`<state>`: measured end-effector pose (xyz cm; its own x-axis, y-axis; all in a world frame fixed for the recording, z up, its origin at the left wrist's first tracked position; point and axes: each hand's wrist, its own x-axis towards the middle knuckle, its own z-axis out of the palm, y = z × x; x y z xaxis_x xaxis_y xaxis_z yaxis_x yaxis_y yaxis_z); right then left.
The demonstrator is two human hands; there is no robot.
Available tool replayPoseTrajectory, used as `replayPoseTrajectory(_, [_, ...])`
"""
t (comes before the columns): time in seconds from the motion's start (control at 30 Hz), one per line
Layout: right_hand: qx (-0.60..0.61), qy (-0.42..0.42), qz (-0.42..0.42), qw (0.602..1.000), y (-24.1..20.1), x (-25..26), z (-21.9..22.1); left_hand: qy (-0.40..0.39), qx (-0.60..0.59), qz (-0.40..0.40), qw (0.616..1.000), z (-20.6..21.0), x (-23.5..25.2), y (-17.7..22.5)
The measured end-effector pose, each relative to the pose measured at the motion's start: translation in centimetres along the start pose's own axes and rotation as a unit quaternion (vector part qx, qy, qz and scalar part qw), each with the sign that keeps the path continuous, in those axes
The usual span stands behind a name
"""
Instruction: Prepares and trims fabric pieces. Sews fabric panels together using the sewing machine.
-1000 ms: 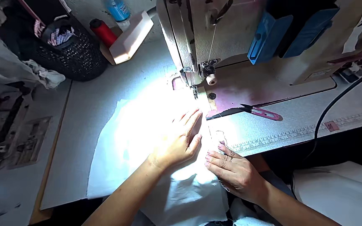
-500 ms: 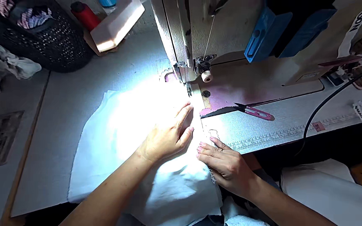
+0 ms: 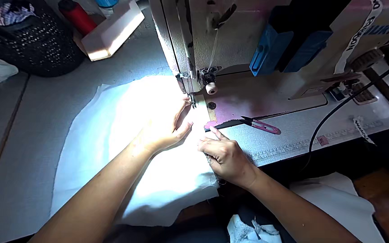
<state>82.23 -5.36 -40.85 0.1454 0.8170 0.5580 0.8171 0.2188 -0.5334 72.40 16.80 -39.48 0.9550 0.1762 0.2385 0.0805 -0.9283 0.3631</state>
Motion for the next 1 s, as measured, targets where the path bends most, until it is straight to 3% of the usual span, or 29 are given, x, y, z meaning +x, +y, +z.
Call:
replayPoseTrajectory(0.7, [0.006,0.033,0.054,0.998,2.0,4.1,0.4,0.038,-0.009,-0.013,0.999,-1.3,2.3,-1.5])
replayPoseTrajectory(1.0, [0.010,0.034,0.054,0.998,2.3,4.3,0.6,0.013,-0.099,-0.115,0.988,-3.3,3.8,-0.4])
